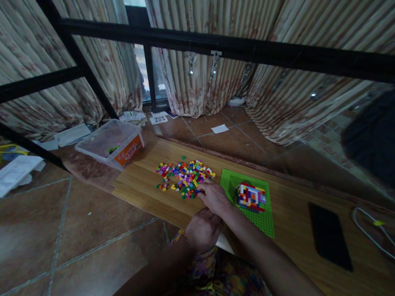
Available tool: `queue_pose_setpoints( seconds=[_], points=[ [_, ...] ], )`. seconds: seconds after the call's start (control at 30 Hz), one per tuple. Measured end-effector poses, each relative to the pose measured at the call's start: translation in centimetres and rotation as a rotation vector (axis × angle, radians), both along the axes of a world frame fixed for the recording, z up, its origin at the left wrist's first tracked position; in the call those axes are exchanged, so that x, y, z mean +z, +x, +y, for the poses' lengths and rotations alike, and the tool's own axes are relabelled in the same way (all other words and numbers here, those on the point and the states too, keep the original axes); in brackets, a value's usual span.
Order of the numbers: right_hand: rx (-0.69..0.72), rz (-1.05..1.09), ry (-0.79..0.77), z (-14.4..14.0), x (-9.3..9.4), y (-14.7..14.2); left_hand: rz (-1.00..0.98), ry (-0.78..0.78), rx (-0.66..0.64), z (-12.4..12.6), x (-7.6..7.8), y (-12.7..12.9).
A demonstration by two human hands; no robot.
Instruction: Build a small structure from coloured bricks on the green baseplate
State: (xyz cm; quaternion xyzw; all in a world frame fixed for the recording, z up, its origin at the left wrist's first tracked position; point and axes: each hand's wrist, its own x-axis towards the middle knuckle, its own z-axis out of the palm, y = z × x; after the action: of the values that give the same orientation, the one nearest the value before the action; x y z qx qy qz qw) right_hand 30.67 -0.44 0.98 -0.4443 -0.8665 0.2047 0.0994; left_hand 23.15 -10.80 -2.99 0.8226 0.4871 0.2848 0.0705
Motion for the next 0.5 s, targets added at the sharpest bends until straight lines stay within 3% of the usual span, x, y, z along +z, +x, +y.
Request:
queue_pose_setpoints(
  seconds=[0.13, 0.27, 0.5],
  points=[
    [-0.022, 0.008, 0.030, -0.3, 0.7, 0.1, -0.001, 0.012, -0.011, 0.0, -0.1, -0.1],
    [-0.124, 0.242, 0.031, -1.9, 1.9, 1.0, -0.031, 0.028, -0.022, 0.1, -0.2, -0.1],
    [-0.414, 0.826, -0.278, -6.2, 2.4, 5.7, -0.011, -0.046, -0.015, 0.2, 0.3, -0.1]
  ],
)
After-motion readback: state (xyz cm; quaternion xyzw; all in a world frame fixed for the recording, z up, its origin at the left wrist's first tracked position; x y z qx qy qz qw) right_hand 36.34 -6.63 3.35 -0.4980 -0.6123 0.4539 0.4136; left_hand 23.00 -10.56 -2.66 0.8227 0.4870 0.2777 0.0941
